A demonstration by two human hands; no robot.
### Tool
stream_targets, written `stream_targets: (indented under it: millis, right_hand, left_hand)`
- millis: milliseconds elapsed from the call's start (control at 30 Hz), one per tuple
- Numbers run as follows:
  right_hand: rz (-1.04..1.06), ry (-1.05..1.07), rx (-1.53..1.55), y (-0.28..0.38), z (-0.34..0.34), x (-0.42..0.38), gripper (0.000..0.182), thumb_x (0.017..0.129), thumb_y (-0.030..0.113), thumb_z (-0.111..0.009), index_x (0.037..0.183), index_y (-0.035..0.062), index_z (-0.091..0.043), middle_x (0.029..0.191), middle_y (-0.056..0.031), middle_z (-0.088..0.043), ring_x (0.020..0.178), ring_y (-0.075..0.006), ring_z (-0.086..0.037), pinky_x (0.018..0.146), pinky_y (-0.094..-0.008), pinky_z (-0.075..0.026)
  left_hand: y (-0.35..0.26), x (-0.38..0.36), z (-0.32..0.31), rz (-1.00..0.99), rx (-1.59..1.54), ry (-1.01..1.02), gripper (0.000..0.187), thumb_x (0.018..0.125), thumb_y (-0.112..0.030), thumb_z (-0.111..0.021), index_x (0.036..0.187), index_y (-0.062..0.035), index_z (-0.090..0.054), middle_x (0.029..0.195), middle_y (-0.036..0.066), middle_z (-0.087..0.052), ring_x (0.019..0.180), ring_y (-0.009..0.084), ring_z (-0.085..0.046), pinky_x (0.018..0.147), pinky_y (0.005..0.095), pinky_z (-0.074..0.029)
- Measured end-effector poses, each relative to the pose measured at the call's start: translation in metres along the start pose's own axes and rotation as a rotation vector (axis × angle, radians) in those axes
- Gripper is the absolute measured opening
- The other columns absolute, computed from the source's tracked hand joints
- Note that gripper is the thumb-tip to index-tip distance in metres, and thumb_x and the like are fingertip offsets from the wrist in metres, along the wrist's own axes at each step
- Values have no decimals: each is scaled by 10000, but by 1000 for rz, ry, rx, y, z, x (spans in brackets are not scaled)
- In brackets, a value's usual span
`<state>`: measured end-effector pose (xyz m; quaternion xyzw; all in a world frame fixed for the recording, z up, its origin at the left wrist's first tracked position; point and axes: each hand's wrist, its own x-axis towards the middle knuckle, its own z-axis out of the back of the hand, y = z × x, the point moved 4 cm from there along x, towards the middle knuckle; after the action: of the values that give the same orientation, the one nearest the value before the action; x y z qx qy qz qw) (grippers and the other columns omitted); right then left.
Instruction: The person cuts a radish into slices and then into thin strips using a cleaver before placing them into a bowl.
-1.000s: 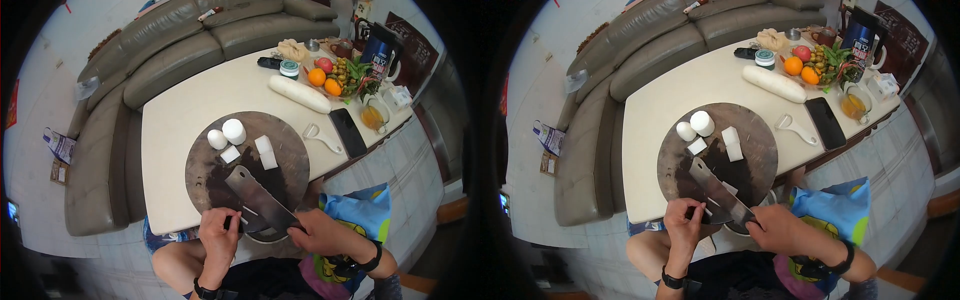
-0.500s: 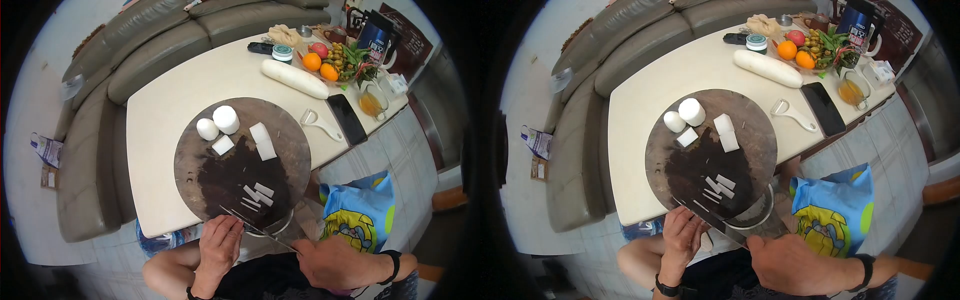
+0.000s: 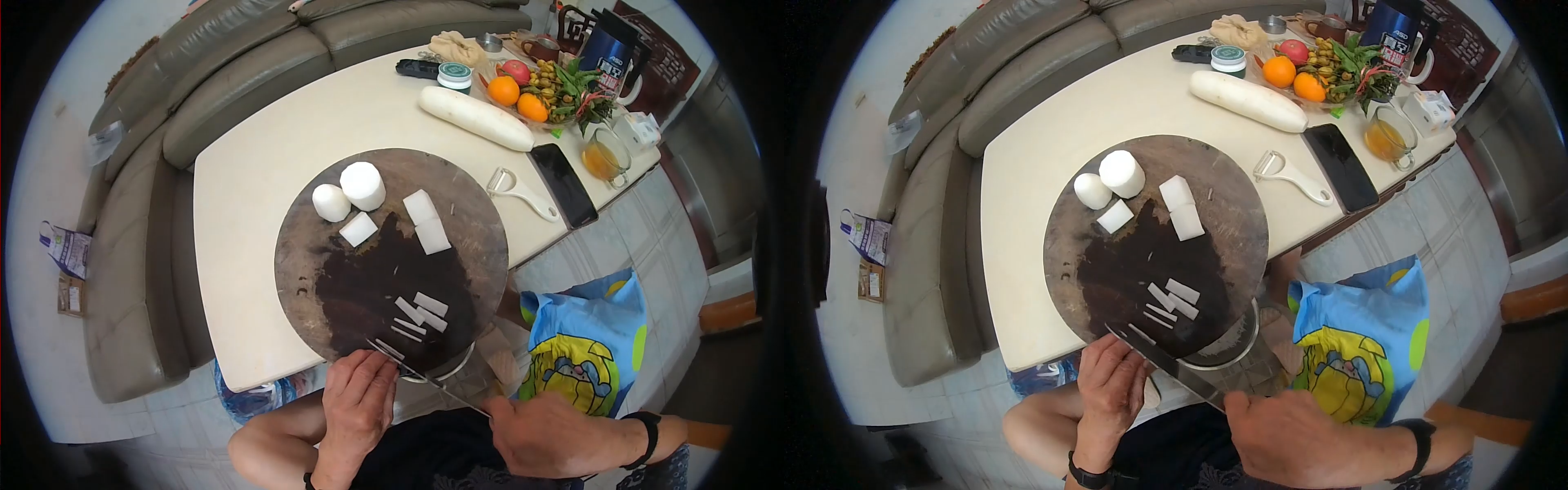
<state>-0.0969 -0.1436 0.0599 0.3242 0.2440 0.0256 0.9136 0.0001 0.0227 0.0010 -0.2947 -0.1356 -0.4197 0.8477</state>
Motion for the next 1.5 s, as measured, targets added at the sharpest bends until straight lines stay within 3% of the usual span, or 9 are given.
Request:
stream_targets:
  millis: [267,367,500,600,867,1200,1300,1367,1500]
  right_hand:
    - [213,-88,-24,16,-2,37,152,738,45,-555,818,-60,-479,589,-202,-581,555,-386,-622,512,-440,-497]
    - [159,-56,-19,18,-2,55,157,723,49,-573,808,-57,-493,614,-226,-585,581,-395,-629,531,-442,-507]
    - [216,-106,-91,-4,9,55,167,764,74,-571,824,-66,-503,647,-241,-594,618,-381,-636,555,-441,-506]
    - [174,-156,191,-10,37,46,170,823,106,-545,829,-62,-521,685,-238,-612,660,-377,-638,584,-441,-503]
    - [-125,47,903,-46,33,42,143,892,97,-469,788,7,-512,589,-65,-545,532,-124,-509,495,-303,-416]
    - [37,-91,746,-53,35,34,148,898,101,-489,783,10,-506,592,-49,-540,527,-115,-487,507,-299,-410]
    - [48,-115,712,-54,35,31,136,885,101,-520,797,-2,-510,579,-108,-545,501,-206,-512,507,-333,-413]
    - [90,-147,601,-56,32,27,142,870,104,-535,798,-17,-514,578,-183,-543,513,-339,-540,513,-378,-419]
    - [81,-139,606,-52,22,17,146,862,110,-540,814,-25,-518,587,-231,-537,563,-422,-546,515,-426,-420]
  left_hand:
    - [-3,1,0,-8,27,3,272,610,22,-722,877,16,-668,954,111,-613,912,280,-578,736,375,-468]
    - [-3,0,0,0,21,-8,257,628,19,-721,878,12,-666,954,109,-612,910,278,-577,736,382,-468]
    - [-2,3,-2,21,20,-31,239,645,18,-721,876,3,-661,948,103,-613,902,281,-581,735,383,-469]
    - [1,2,-1,53,-32,-43,232,661,17,-720,882,-12,-656,944,95,-615,894,289,-585,734,378,-469]
    - [-2,20,-2,115,-51,-53,313,665,-20,-749,964,-42,-659,952,91,-606,880,293,-575,737,377,-447]
    - [-7,25,-17,43,23,47,307,676,-42,-755,972,-46,-677,955,76,-602,889,269,-557,761,372,-422]
    - [-8,22,-17,23,33,22,299,667,-26,-757,956,-32,-681,959,84,-610,879,271,-565,749,376,-427]
    - [-10,20,-16,21,51,-7,306,654,-10,-760,950,-14,-681,968,94,-618,875,275,-577,744,380,-442]
    - [-8,15,-16,9,46,-12,308,645,-7,-765,941,-2,-681,985,101,-621,877,275,-585,750,386,-455]
